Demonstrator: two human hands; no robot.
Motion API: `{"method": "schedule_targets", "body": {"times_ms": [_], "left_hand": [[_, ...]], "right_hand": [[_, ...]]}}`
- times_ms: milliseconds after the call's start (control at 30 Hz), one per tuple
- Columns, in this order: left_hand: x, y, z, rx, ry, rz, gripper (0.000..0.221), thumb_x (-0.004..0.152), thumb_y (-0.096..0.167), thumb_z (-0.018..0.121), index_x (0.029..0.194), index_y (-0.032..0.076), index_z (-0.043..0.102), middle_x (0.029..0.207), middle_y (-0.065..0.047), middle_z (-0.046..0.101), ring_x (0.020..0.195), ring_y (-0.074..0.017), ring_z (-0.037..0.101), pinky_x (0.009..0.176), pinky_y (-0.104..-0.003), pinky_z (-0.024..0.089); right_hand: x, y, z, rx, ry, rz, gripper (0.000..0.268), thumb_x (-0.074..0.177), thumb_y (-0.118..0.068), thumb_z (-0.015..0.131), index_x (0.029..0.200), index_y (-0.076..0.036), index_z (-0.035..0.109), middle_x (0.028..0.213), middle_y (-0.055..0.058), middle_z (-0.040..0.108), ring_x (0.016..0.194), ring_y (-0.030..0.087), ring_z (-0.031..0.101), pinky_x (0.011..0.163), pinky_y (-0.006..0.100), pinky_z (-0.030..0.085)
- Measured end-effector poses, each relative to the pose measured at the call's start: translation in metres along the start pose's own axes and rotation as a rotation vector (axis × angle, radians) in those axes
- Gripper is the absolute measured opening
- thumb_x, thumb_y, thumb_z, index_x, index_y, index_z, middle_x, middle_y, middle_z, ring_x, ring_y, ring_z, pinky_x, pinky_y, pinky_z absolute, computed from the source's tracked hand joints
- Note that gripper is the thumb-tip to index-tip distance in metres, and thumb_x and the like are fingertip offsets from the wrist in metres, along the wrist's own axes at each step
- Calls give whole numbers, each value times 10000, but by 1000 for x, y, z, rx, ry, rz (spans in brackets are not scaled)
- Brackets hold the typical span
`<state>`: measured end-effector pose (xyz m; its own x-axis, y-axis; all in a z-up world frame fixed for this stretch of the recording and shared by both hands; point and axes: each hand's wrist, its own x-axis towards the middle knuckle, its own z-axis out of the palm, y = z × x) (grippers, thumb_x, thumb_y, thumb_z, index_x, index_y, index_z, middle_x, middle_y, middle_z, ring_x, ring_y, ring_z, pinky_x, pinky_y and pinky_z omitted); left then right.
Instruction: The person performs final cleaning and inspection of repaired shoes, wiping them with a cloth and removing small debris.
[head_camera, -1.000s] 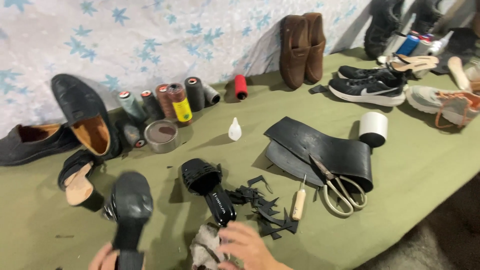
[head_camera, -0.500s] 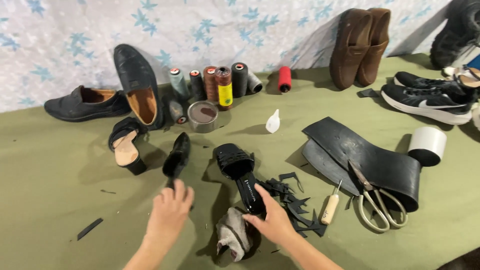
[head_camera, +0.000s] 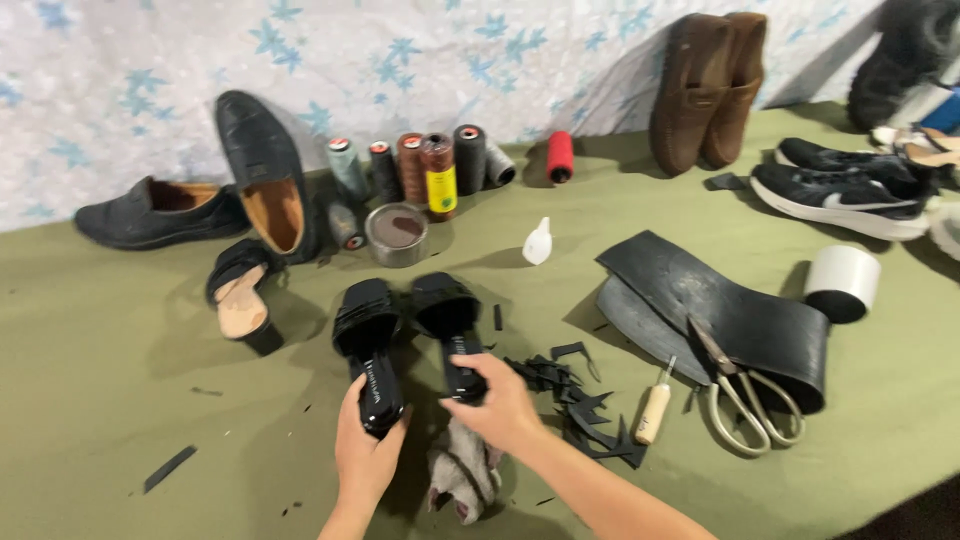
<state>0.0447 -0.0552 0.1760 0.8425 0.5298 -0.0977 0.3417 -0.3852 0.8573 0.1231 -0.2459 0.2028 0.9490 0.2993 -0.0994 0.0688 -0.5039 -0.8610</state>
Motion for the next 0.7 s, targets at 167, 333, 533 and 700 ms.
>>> {"method": "schedule_targets", "body": {"times_ms": [167, 333, 533, 700], "left_hand": [[-3, -13, 12, -94, 93, -46, 790, 747, 376, 772, 1467, 178, 512, 1475, -23, 576, 1341, -224, 546, 1127, -395, 402], [-9, -21, 16, -60, 159, 29, 835, 698, 329, 815, 1460, 126, 543, 1423, -76, 618, 1274, -250, 596, 1072, -379, 440], [-16, -21, 25, -40, 245, 108, 788, 733, 198, 826, 1462, 56, 561, 1384, -147, 617, 1158, -281, 613, 1022, -378, 465], [-6, -47, 41, -148, 341, 342, 781, 702, 33, 841, 1435, -43, 582, 1288, -256, 634, 1051, -331, 630, 969, -381, 490]], "right_hand": [[1, -59, -12, -160, -408, -29, 748, 862, -330, 726, 1540, -220, 431, 1607, 13, 445, 1489, 238, 377, 1231, 464, 295], [-14, -4, -42, -160, -293, -163, 746, 881, -503, 646, 1528, -204, 426, 1601, 91, 417, 1495, 290, 336, 1190, 506, 300], [-79, 73, -154, -234, 552, -539, 377, 851, -272, 792, 1177, -92, 736, 1194, 71, 770, 1132, 220, 734, 1018, 369, 560], [-154, 102, -302, -633, 890, -617, 309, 818, -37, 835, 1106, 16, 736, 1101, 185, 752, 1029, 294, 745, 960, 377, 612]]}}
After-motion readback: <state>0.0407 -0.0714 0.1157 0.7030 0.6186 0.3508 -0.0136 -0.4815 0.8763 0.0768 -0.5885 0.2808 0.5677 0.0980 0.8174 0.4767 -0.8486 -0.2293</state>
